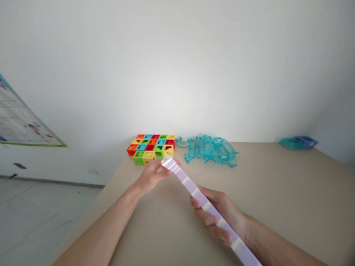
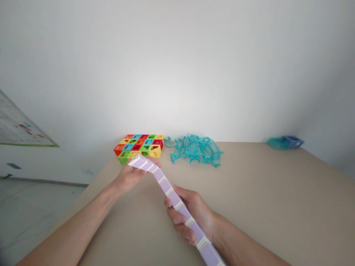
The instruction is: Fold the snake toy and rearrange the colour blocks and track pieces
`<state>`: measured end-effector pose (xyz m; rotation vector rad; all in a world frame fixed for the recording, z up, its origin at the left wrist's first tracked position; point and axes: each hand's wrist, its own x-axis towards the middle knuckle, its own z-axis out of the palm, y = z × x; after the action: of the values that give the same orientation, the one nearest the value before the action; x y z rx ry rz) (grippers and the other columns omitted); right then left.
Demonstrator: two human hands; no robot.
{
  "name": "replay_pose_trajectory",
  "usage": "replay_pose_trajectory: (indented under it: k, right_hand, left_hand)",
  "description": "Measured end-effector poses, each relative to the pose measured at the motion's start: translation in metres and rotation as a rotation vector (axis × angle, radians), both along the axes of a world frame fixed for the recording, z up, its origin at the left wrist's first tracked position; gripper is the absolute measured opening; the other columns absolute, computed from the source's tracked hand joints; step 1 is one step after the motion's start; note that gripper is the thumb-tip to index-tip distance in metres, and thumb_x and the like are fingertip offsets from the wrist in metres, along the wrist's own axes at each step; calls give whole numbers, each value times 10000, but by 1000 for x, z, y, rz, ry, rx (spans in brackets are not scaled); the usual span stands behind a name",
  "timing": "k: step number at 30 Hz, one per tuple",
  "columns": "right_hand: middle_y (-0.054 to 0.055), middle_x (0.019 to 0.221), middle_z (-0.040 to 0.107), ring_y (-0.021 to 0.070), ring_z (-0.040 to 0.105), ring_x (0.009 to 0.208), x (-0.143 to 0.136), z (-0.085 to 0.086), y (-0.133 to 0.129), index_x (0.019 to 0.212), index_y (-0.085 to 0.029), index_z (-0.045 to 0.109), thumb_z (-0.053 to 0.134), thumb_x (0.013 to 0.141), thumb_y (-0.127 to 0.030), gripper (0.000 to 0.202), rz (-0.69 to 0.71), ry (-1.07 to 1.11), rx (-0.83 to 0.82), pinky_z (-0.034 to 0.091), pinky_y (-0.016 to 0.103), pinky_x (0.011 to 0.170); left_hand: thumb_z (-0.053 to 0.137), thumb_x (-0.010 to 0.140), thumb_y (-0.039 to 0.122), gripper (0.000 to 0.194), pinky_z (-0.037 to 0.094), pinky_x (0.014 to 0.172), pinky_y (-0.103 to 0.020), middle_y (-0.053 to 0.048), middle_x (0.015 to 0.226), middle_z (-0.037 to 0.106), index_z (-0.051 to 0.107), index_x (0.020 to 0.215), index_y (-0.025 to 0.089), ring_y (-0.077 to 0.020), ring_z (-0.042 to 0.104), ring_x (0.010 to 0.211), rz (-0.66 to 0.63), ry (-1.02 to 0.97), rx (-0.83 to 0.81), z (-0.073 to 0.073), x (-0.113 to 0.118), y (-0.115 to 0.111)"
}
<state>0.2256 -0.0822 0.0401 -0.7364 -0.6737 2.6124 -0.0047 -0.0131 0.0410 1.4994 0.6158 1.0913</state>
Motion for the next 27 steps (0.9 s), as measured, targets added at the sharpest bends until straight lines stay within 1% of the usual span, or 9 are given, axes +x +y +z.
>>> replay_pose_trajectory:
  k: [4, 8, 11, 14, 18, 22, 27]
  right_hand:
    - [-67, 451, 392, 101, 400, 219, -3, 0, -2, 774, -206, 513, 175, 961, -499, 485, 23, -2, -5, 353, 193, 194]
    - [-73, 459, 385, 89, 379, 217, -3, -3, -3, 775, -204, 500, 185, 962, -509, 477, 19, 25, -12, 346, 182, 195]
    - [-73, 461, 387, 89, 389, 221, -3, -4, -3, 777, -204, 499, 172, 965, -511, 487, 21, 60, -30, 375, 185, 207]
    - [-74, 452, 376, 92, 386, 223, -4, -4, -1, 768, -202, 492, 169, 964, -512, 489, 15, 68, -48, 385, 187, 213]
    - [-77, 451, 376, 93, 374, 219, -5, -5, 0, 772, -203, 479, 160, 965, -506, 480, 16, 75, -53, 378, 191, 215]
    - [-79, 450, 380, 90, 356, 213, -5, -6, 0, 780, -210, 484, 131, 964, -513, 500, 23, 94, -41, 381, 196, 218]
    - [-75, 449, 379, 88, 363, 218, -5, -4, -1, 770, -209, 484, 119, 971, -490, 502, 17, 109, -56, 389, 191, 222]
  left_hand:
    - [712, 756, 432, 328, 459, 752, -274, -72, 847, 683, 718, 901, 138, -188, 599, 811, 47, 0, 86, -5, 4, 3]
    - [680, 787, 423, 304, 452, 727, -267, -64, 816, 660, 699, 881, 135, -178, 585, 781, 112, -18, 96, -7, 11, 0]
    - [676, 789, 427, 304, 453, 727, -258, -55, 807, 644, 696, 886, 140, -172, 578, 787, 169, -28, 61, -10, 15, -2]
    - [692, 774, 422, 293, 471, 697, -250, -41, 777, 621, 693, 864, 143, -163, 576, 760, 214, -42, -21, -11, 19, -5]
    - [704, 762, 406, 300, 513, 669, -274, -39, 775, 613, 703, 908, 144, -156, 578, 712, 226, -71, -113, -8, 24, -8]
    - [727, 739, 396, 305, 522, 645, -262, -40, 759, 619, 724, 900, 137, -147, 574, 689, 244, -86, -144, -5, 27, -10]
    - [733, 732, 400, 290, 513, 633, -238, -27, 751, 618, 719, 862, 141, -130, 568, 670, 296, -82, -135, -6, 29, -10]
